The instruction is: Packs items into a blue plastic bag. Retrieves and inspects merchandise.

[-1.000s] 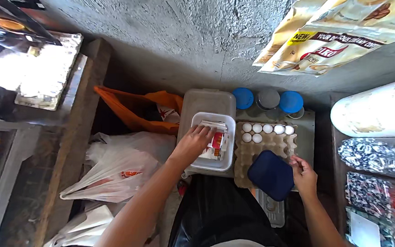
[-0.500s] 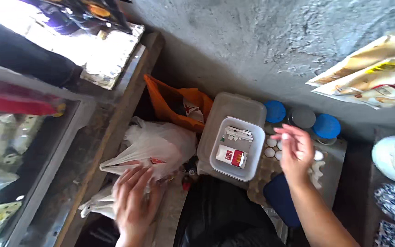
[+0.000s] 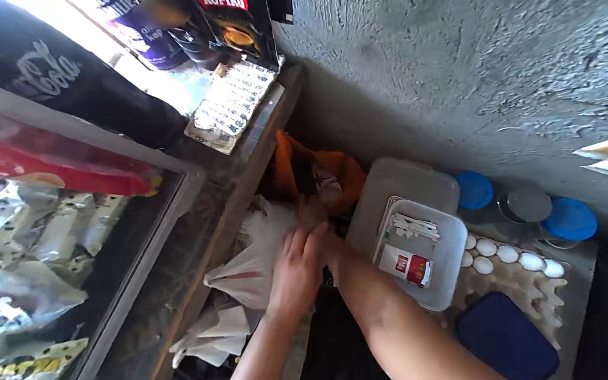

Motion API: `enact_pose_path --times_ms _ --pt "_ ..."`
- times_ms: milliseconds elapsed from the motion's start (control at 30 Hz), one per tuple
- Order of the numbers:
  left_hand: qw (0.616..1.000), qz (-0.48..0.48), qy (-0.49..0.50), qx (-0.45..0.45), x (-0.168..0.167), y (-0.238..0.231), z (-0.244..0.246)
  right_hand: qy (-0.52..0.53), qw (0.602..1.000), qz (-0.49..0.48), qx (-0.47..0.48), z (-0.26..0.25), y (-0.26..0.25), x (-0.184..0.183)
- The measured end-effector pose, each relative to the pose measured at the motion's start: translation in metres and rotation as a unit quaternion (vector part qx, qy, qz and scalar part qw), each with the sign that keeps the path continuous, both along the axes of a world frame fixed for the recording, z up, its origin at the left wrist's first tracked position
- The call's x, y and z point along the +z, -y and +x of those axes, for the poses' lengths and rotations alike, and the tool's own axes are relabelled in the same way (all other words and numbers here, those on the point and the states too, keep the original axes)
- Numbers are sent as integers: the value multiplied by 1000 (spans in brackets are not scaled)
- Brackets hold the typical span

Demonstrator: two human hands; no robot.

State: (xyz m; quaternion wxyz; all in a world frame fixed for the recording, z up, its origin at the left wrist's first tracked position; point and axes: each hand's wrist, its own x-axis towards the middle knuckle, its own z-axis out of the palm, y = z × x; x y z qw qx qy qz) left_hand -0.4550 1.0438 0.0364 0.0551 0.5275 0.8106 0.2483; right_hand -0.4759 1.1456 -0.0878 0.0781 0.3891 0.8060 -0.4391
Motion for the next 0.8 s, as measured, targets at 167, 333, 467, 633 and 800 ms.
enact_pose_path --times_ms 167,333,467,633,800 --pt "922 -383 21 -53 -60 -60 -56 52 995 -74 35 21 0 37" --pt "850 -526 -7 -20 -63 -48 -61 74 973 -189 -109 12 -3 -35" --pt "865 -502 -9 0 -43 -27 -51 110 969 -186 -119 -10 -1 -46" --pt "824 -567 15 3 -38 -13 -46 34 984 -175 -26 -47 12 -110" --pt "861 -509 -12 11 -56 8 -48 85 991 -95 48 -25 45 -144"
